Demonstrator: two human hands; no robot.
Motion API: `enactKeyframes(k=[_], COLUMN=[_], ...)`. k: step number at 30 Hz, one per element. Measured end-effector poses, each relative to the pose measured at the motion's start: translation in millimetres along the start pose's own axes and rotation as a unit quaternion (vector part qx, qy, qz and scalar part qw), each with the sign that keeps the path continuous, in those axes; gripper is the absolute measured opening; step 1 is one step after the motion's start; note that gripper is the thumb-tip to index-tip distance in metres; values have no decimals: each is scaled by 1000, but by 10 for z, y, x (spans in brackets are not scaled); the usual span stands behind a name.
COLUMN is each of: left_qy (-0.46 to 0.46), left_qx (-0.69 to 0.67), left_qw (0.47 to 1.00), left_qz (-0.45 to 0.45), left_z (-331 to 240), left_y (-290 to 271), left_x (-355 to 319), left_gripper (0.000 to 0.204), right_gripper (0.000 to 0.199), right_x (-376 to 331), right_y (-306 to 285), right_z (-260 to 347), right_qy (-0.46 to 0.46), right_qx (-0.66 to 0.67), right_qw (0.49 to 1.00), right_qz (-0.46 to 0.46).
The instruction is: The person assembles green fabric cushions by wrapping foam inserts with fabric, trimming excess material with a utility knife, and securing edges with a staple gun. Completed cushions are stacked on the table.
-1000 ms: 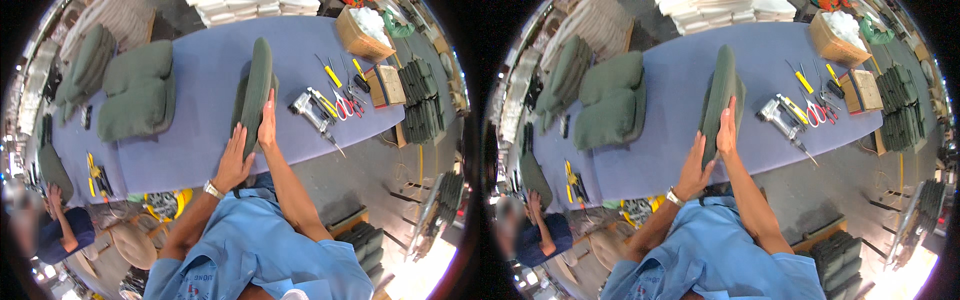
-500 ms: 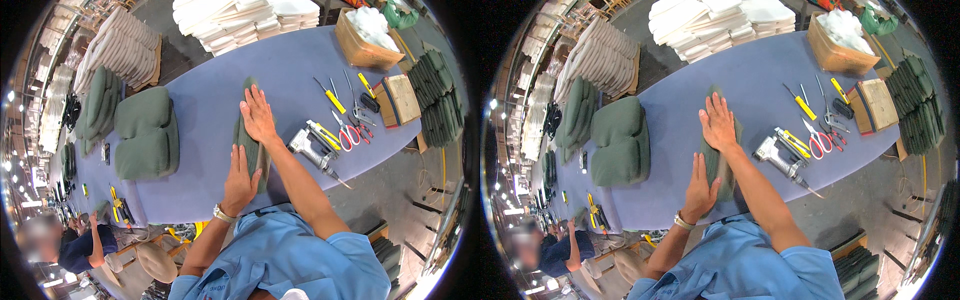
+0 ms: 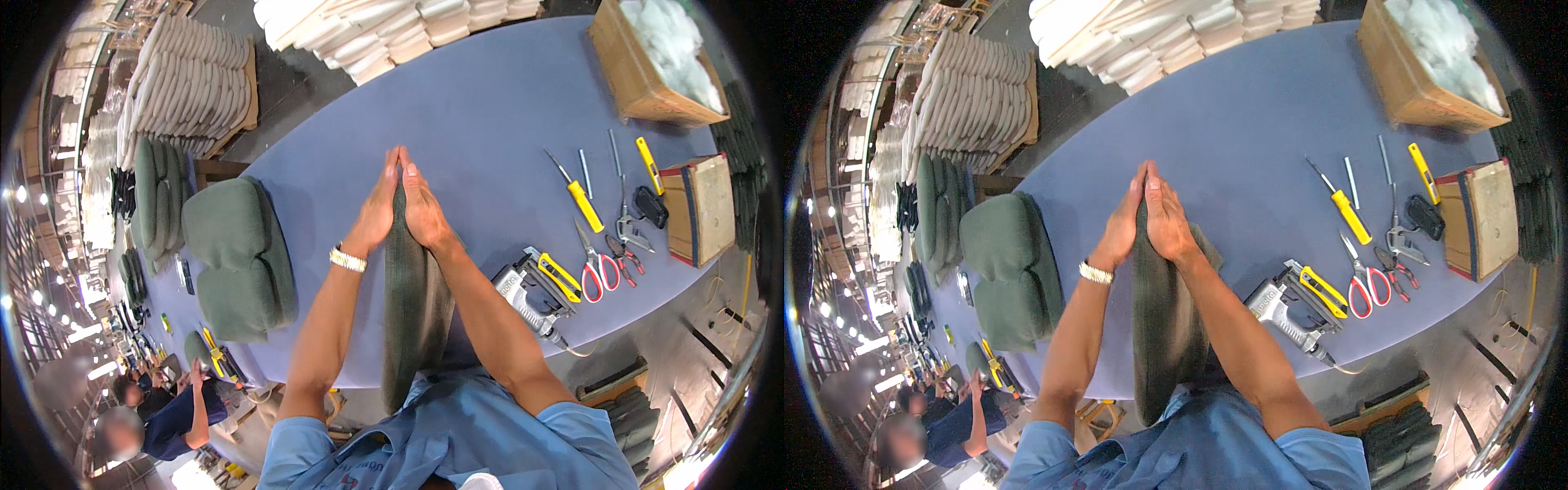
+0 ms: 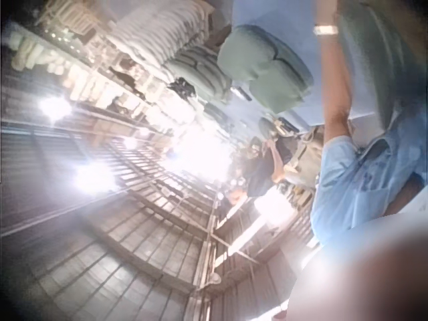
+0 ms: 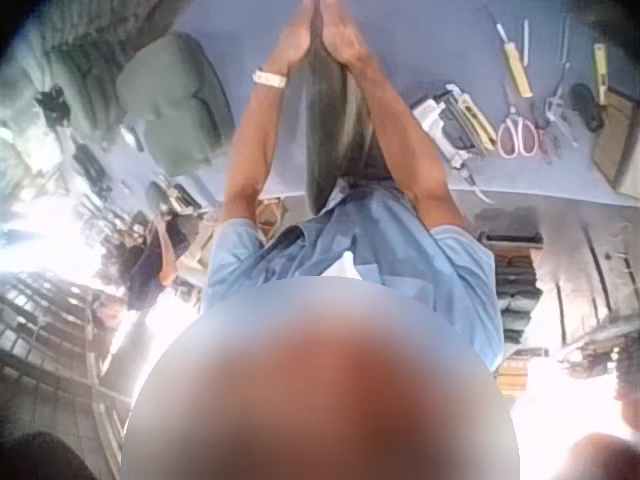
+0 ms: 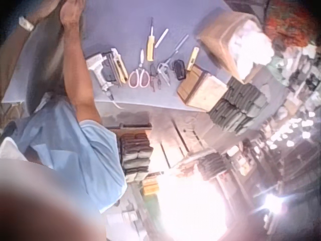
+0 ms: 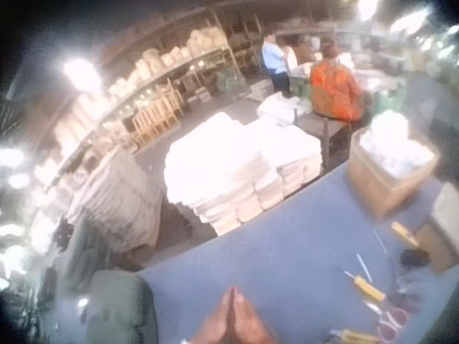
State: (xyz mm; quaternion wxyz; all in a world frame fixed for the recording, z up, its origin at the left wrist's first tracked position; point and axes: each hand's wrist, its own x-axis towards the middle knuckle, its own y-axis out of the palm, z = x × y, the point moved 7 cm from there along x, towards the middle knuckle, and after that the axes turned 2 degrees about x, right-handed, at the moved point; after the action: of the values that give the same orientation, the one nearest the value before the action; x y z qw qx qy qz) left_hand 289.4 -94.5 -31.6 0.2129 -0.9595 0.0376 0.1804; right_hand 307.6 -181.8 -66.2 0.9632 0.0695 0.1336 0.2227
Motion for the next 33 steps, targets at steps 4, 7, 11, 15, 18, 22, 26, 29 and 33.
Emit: enactKeyframes(k=[4,7,11,15,18,22,26,29,33], left_qy=[-45,-33,-51,-101,-151,-74,76,55,43], left_qx=[11,76,167,169,181,151,98,-53,-177], left_qw=[998,985,969,969,963,970,952,941,901], left_qz=[-45,-152,-178,-152,-133,-177,-279,-329,-395], left_z=[-65,-206,-218,-490,-759,-845,-608,-164,478], left_y=[-10,-65,29,128,45,-3,-293,-495,-612], left_x=[225,178,-391,-1415,-1940,-2576,-3449,-4188,-5028], left_gripper=[80,82,94,92,87,81,74,71,74], right_gripper=[74,73,74,73,75,67,69,74,51], right_x=[3,-17,78,-224,-612,-1018,-1449,-1552,-1994], right_y=[-13,-80,-165,-25,143,384,607,546,854], right_z=[-191,-278,-353,56,637,1393,1684,1360,628], right_qy=[-13,28,-19,-67,-172,-224,-243,-200,-92], right_qx=[15,-11,-25,-45,-94,-146,-211,-171,9], right_qw=[998,997,996,993,978,951,915,933,934], right_qz=[-59,-65,-86,-92,-71,155,242,247,345])
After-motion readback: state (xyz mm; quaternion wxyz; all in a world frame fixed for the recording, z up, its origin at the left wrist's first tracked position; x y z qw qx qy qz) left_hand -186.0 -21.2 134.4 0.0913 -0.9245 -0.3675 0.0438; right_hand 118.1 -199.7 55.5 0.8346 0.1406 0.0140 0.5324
